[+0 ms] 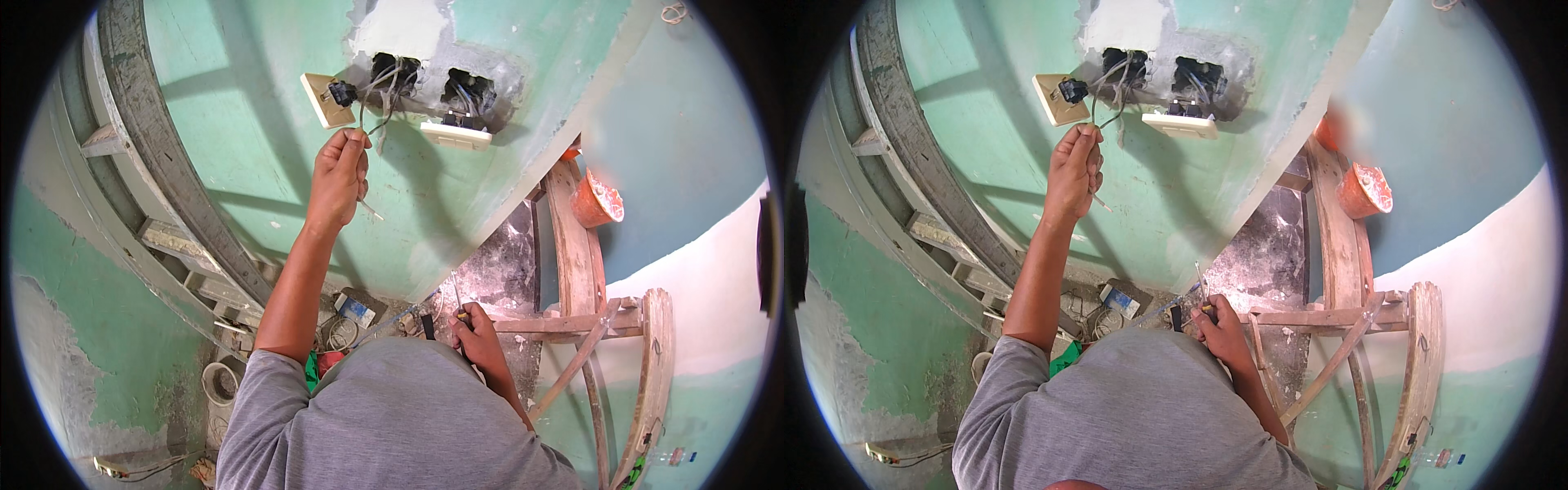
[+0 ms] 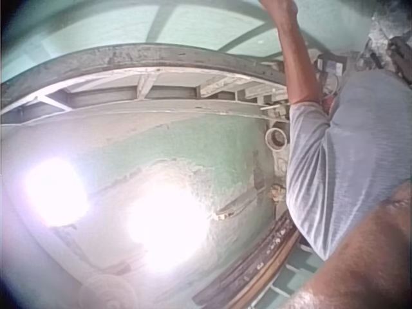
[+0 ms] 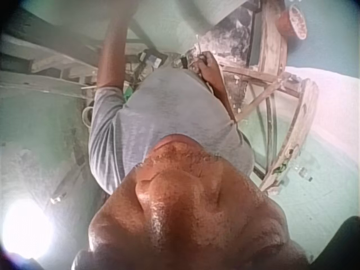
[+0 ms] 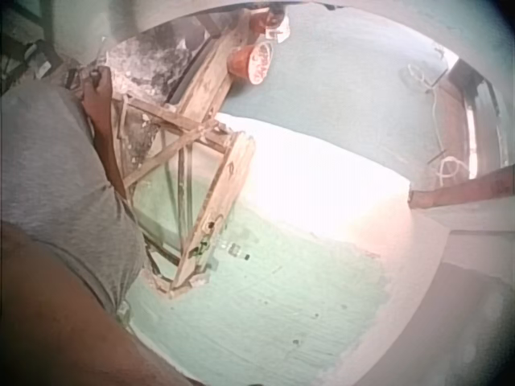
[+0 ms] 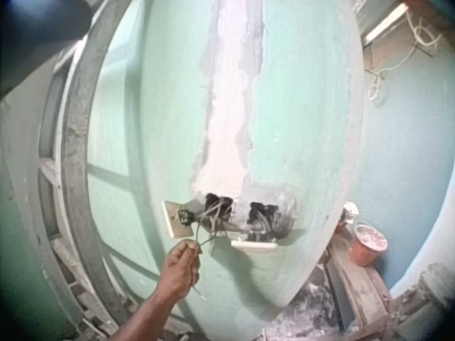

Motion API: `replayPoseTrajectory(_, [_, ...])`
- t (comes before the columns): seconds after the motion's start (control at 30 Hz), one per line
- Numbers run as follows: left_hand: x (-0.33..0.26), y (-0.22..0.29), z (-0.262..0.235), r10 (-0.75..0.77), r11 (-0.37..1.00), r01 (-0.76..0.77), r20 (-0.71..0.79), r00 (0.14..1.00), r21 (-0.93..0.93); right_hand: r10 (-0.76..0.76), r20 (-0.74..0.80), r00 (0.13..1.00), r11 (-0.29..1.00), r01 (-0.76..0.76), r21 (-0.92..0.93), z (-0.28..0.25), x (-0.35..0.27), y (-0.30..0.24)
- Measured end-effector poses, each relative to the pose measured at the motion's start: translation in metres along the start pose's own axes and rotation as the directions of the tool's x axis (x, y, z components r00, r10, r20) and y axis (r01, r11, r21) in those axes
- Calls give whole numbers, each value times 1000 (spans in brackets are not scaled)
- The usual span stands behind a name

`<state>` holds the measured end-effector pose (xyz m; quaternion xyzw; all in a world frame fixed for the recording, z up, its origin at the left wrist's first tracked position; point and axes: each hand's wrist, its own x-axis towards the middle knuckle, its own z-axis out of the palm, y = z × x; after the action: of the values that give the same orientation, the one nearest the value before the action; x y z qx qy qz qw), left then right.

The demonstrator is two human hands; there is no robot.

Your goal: The person strips wire insulation with pliers, then uses a screwdriver to connect wires to a wall outlet and secures it into the wall box. A second person is visible in the background working on the wall.

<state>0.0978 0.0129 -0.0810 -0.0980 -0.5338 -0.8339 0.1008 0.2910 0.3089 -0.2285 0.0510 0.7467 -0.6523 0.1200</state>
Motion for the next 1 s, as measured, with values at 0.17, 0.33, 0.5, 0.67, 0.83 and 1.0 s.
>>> replayPoseTrajectory(0.17, [-1, -1, 1, -31, 1000, 31, -16, 999, -6, 2, 11, 1000, 1000, -2, -22, 3, 2, -4])
replayPoseTrajectory(0.33, [-5, 7, 0, -35, 999, 35, 15, 999, 13, 6, 49, 999, 1000, -5, -22, 11, 5, -10])
replayPoseTrajectory(0.5, [-6, 14, -4, -57, 998, 57, 28, 998, 20, 29, 63, 998, 997, -25, -77, 19, 6, -10])
replayPoseTrajectory(0.67, [-8, 13, -2, -92, 996, 92, -3, 996, 8, 23, 34, 999, 999, -22, -26, 19, 3, -7])
replayPoseTrajectory(0.83, [-6, 8, -1, -76, 997, 76, 0, 997, -8, 15, -6, 1000, 1000, -15, 10, 17, -1, -4])
replayPoseTrajectory(1.0, [-5, 6, -4, -76, 997, 76, 8, 997, -24, 28, -14, 1000, 1000, -28, -14, 14, -4, -4])
